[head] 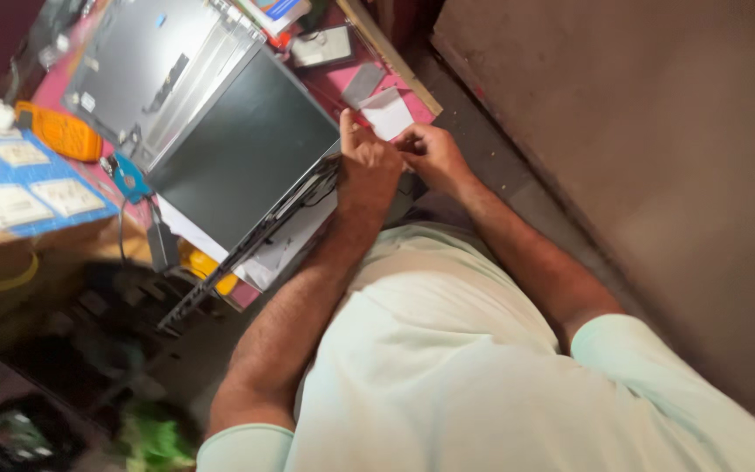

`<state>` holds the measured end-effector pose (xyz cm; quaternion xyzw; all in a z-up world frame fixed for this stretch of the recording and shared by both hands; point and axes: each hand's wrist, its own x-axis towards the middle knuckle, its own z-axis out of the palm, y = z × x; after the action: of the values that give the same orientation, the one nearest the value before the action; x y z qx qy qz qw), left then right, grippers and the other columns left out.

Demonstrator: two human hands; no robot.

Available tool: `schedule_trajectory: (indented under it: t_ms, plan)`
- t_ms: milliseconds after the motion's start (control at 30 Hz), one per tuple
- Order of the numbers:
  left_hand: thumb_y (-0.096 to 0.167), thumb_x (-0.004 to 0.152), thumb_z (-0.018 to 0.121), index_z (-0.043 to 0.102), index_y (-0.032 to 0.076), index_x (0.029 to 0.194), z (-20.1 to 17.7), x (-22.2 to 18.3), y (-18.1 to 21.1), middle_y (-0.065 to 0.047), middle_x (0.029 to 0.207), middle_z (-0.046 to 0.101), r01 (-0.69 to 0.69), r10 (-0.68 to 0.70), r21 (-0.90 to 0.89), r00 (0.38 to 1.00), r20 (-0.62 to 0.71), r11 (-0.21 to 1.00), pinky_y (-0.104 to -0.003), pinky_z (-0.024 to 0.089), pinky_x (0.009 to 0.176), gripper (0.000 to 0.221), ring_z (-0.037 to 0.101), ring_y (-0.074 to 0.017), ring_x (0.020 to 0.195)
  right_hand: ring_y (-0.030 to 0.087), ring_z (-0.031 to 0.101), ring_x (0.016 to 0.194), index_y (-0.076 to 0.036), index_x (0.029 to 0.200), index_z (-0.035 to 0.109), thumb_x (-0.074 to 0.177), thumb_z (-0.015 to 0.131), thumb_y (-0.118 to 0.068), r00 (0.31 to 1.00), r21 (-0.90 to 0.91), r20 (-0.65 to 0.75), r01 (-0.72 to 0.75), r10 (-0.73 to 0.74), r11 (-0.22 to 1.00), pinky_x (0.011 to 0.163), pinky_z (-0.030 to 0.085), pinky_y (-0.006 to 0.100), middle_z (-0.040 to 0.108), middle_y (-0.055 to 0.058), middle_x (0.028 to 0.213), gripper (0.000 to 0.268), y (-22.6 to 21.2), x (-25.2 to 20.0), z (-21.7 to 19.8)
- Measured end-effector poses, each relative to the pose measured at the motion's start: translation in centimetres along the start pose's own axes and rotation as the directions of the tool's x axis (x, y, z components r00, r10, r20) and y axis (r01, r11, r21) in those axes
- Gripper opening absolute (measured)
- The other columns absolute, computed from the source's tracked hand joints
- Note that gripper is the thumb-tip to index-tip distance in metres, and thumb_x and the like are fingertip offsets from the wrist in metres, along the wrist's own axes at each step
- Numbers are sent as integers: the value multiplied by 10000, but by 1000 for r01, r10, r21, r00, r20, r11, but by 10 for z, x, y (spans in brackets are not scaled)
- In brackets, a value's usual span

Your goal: The person disassembles a laptop by removing internal components like the battery and connecting cables, then partially reassembles it by reinserting cables and checking the screen.

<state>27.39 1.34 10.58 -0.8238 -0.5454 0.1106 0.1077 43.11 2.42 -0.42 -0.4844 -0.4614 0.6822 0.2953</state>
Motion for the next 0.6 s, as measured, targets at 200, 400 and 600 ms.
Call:
schedule_trajectory:
  t_ms: [200,400,600]
  plan:
    - [167,869,627,761,67,759,22,9,1,-107,639,695,-64,89,-120,971,222,991,-515,244,1213,201,692,-238,657,80,674,782,-4,1002,686,884,735,12,1000,50,-3,-3,4,999,684,561,259,722,30,857,129,3,-3,5]
    - [154,909,637,761,107,791,12,5,0,-92,702,710,-35,64,-113,962,264,993,-508,248,1226,177,709,-238,820,77,682,815,-4,968,707,870,774,9,997,-16,6,79,-79,997,734,569,269,750,48,876,120,-1,-3,3]
    - [334,945,648,753,77,851,12,5,0,-110,709,711,-3,42,-173,974,221,985,-520,266,1206,293,696,-275,885,100,720,833,-14,989,737,851,781,-23,995,-81,26,101,-99,992,759,579,281,780,62,906,145,-36,-16,-4]
